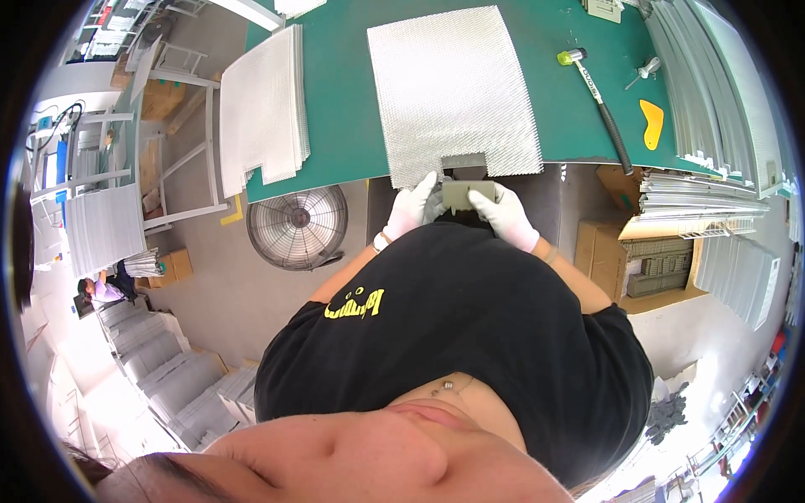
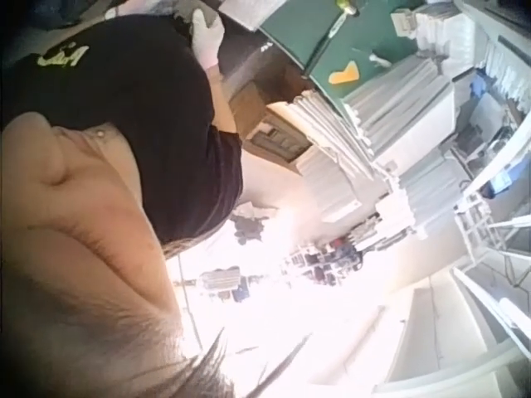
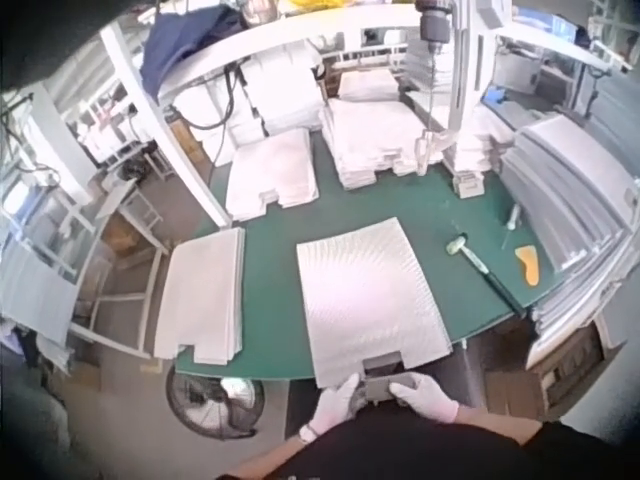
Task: Assembling a metal mesh filter by attaching a plastic latch and metal side frames using a rubber mallet and a power drill.
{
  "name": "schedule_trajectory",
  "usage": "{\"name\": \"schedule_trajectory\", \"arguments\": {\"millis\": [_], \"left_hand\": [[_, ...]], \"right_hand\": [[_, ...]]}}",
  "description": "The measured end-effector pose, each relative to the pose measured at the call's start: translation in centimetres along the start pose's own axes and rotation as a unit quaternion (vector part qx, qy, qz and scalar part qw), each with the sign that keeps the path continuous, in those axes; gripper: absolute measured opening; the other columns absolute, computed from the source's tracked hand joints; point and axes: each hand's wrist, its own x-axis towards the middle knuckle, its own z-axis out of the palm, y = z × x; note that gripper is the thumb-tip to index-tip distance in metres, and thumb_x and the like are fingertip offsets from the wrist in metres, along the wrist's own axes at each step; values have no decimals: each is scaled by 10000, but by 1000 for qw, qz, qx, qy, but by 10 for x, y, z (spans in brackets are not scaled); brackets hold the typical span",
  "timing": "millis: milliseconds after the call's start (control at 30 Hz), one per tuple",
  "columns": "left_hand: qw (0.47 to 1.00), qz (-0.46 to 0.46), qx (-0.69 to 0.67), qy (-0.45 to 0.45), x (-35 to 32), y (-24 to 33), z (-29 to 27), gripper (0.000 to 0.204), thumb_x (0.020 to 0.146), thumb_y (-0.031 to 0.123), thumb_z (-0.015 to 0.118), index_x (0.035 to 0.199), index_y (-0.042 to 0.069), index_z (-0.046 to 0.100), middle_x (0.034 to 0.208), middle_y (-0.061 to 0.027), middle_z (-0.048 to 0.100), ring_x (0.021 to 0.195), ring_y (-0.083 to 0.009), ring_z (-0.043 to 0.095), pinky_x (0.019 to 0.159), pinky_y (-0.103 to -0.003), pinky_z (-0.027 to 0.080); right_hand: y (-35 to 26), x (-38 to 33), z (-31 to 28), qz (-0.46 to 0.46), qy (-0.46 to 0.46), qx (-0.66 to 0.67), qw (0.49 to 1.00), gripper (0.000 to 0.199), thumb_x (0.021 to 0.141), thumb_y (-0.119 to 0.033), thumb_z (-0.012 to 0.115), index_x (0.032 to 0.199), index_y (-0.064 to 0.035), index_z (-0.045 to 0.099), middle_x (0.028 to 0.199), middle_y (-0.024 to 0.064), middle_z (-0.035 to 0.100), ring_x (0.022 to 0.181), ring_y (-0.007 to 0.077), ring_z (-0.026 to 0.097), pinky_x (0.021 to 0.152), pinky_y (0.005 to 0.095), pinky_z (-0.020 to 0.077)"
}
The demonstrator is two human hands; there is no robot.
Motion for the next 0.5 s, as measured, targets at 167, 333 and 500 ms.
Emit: {"name": "schedule_trajectory", "arguments": {"millis": [167, 333, 500], "left_hand": [[999, 32, -13, 19, 6, -8, -2, 318, 964, 235, 692, 1161, -6, 627, 1115, -115, 683, 981, -246, 690, 825, -378, 571], [999, 22, 2, 34, 1, -7, 1, 323, 958, 228, 699, 1172, -4, 627, 1123, -116, 683, 968, -239, 693, 816, -375, 577], [997, 53, 55, 27, -5, -10, 2, 391, 953, 248, 710, 1246, 22, 584, 1150, -105, 667, 1011, -229, 668, 865, -384, 565]], "right_hand": [[18, 13, 1, 16, 44, 121, 991, 221, 987, -220, 661, 1100, -38, 607, 791, -18, 567, 585, 47, 429, 558, 214, 388], [11, 12, 4, 4, 15, 115, 993, 213, 987, -222, 663, 1079, -36, 619, 776, -30, 561, 583, 43, 426, 551, 212, 381], [1, 10, 10, -42, 47, -13, 998, 247, 973, -270, 684, 974, -23, 690, 782, -32, 629, 611, 21, 459, 555, 209, 387]]}}
